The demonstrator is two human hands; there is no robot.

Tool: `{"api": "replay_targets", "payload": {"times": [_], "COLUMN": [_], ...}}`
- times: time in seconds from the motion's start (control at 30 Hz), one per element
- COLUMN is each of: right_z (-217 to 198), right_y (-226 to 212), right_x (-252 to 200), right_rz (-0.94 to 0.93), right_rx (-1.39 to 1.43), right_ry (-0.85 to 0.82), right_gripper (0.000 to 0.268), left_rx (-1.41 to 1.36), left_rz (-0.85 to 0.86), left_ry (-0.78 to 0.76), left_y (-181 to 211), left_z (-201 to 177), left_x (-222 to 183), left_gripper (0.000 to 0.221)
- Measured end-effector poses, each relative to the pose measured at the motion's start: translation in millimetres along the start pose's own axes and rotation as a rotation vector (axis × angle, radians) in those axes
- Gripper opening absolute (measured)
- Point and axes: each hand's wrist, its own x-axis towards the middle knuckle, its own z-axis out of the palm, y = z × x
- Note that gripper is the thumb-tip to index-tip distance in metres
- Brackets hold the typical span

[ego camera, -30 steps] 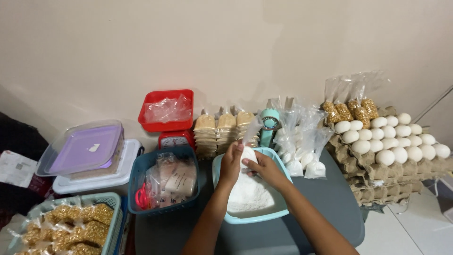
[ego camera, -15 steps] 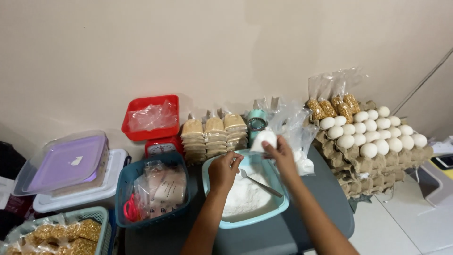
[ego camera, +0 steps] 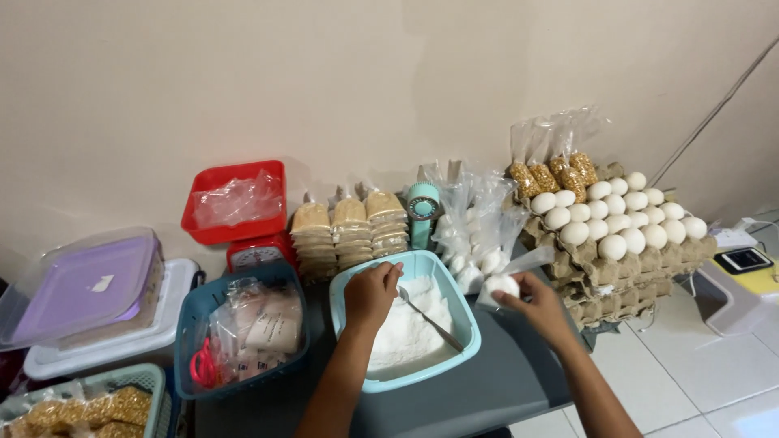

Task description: Portioning and packaging powdered food into small plastic bags by tying knots and trimming excess plastic with scissors.

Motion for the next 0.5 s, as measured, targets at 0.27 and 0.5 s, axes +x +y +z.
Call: {"api": "replay_targets", "payload": {"times": [0.27, 0.5], "right_z": [20.7, 26.7], "right_y": [48.3, -12.3], "right_x": [26.6, -9.0], "right_rz": [-0.043, -0.172], "right_rx": [-0.173, -0.522], "right_ry": [-0.003, -0.005], "right_gripper": [0.047, 0.076], "left_rx": [0.017, 0.014], "left_rz": [-0.031, -0.031], "left_ry": [-0.085, -0.1], "left_y": [6.0, 6.7], "left_z": [-8.4, -10.4], "left_x": [-0.4, -1.4], "left_gripper": [0.039, 0.039]}}
